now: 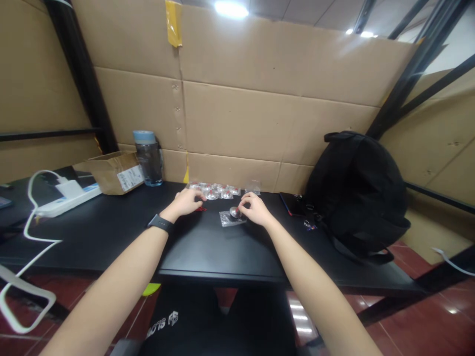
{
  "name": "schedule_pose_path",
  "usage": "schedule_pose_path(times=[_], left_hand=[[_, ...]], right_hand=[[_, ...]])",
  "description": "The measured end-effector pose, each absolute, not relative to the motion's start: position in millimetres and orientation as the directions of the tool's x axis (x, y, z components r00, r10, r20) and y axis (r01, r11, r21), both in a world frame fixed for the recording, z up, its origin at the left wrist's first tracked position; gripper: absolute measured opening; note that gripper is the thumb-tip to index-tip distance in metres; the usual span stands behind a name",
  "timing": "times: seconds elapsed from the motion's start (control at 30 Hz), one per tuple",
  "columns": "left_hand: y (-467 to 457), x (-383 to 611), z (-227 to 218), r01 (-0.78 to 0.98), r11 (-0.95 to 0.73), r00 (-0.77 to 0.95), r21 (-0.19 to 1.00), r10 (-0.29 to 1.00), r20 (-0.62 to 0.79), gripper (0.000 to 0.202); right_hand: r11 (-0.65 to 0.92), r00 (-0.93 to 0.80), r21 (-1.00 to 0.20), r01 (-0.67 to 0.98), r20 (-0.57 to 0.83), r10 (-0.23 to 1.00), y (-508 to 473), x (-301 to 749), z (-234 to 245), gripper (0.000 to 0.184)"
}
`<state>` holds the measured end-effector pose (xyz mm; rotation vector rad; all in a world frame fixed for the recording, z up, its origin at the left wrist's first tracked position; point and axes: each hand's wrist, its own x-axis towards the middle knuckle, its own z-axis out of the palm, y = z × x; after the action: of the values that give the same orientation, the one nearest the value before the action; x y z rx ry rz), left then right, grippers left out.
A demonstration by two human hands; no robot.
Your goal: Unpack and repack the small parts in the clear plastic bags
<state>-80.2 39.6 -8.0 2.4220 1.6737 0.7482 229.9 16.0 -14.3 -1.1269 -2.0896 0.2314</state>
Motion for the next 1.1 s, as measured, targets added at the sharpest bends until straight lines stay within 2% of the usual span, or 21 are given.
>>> schedule_pose_path(times=[0.33, 0.53, 0.63, 0.8, 0.93, 1.1], left_hand=[[35, -76, -9, 0.876, -0.392, 0.333, 0.281, 0.913, 0.238, 0.017], [34, -72, -9, 0.885, -0.385, 0.341, 0.263, 0.919, 0.199, 0.010], [34, -68, -12, 0.870, -0.425, 0.369, 0.250, 0.898, 0.241, 0.010], [35, -57, -21, 0.855, -0.480, 0.403, 0.196, 0.853, 0.331, 0.016], [35, -48, -29, 0.860, -0.487, 0.414, 0.153, 0.841, 0.349, 0.020], [35, -43, -34, 0.858, -0.493, 0.420, 0.145, 0.835, 0.355, 0.020]], right_hand=[[0.588, -0.385, -0.462, 0.664, 0.463, 0.798, 18, 231, -18, 0.007], [0.523, -0.392, -0.434, 0.734, 0.358, 0.848, 18, 257, -3, 0.009], [0.466, -0.389, -0.428, 0.774, 0.259, 0.884, 20, 278, 0, 0.022], [0.421, -0.415, -0.504, 0.754, 0.131, 0.900, 24, 294, -4, 0.038], [0.399, -0.417, -0.512, 0.761, 0.086, 0.905, 25, 293, -3, 0.042], [0.416, -0.431, -0.479, 0.773, 0.085, 0.898, 23, 290, 0, 0.039]])
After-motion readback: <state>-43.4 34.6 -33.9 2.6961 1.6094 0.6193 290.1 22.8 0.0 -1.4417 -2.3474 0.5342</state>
